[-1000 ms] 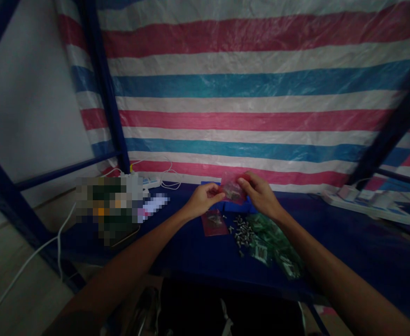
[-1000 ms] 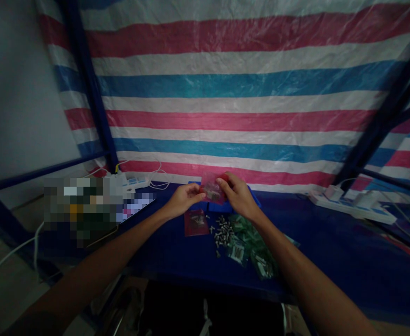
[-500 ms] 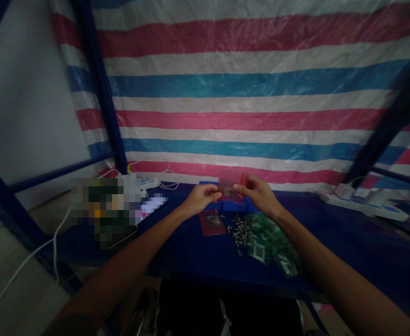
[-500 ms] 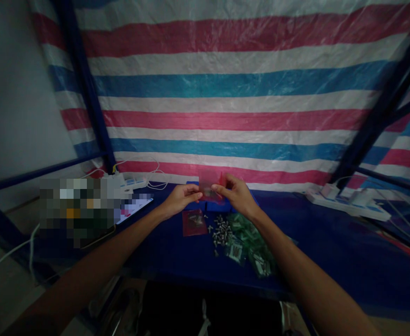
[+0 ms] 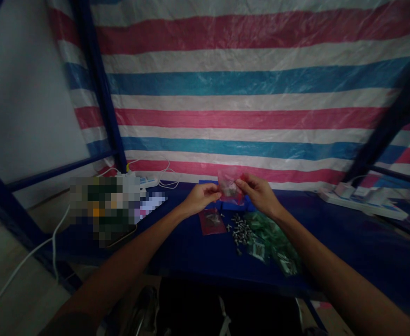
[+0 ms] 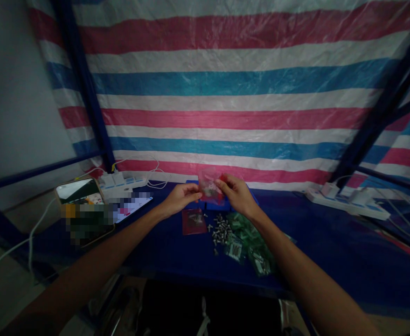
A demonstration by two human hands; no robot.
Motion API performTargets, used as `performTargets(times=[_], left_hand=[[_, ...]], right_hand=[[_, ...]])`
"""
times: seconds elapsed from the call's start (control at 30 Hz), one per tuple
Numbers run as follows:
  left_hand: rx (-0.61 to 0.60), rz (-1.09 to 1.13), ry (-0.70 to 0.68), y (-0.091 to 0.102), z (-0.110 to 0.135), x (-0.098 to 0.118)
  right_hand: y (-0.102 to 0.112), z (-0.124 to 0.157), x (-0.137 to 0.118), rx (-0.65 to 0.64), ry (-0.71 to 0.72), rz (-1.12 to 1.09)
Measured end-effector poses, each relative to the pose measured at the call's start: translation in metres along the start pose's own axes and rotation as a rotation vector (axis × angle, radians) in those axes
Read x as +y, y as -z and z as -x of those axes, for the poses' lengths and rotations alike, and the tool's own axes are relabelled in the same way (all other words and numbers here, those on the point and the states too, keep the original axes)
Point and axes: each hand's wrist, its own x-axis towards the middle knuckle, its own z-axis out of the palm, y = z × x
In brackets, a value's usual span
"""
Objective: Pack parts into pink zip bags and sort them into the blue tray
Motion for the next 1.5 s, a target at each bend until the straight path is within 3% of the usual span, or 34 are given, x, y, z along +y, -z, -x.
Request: performTargets(times=[0.23, 0.5, 0.63, 0.8, 0.9, 1.07, 1.23, 1.5], left_hand=[[0.118, -0.011, -0.064, -0.003, -0.002, 0.003], [0.112, 0.037, -0.056, 0.000, -0.002, 0.001], [0.132, 0.017, -0.061, -0.001, -0.002, 0.000], [0.206, 0.016, -0.060, 0.000, -0.004, -0.003], [0.182, 0.050, -0.042, 0.001, -0.004, -0.003], [0.093, 0.052, -0.026, -0.001, -0.002, -0.003], [0.102, 0.121, -0.031, -0.002, -0.003, -0.005], [0.145, 0.137, -0.031, -0.003, -0.004, -0.005]], right_hand=[[-0.002, 0.000, 0.007, -0.033, -0.010, 0.015], [-0.009, 0.003, 0.001, 0.037, -0.021, 0.009], [-0.008, 0.003, -0.002, -0.021, -0.011, 0.004], [-0.009, 0.003, -0.004, -0.085, -0.059, -0.167], [-0.010, 0.003, -0.003, -0.072, -0.090, -0.216], [-0.009, 0.005, 0.001, 0.024, -0.059, -0.074], [-0.008, 0.006, 0.002, 0.061, 0.011, 0.115], [-0.012, 0.008, 0.001, 0.049, 0.013, 0.131]])
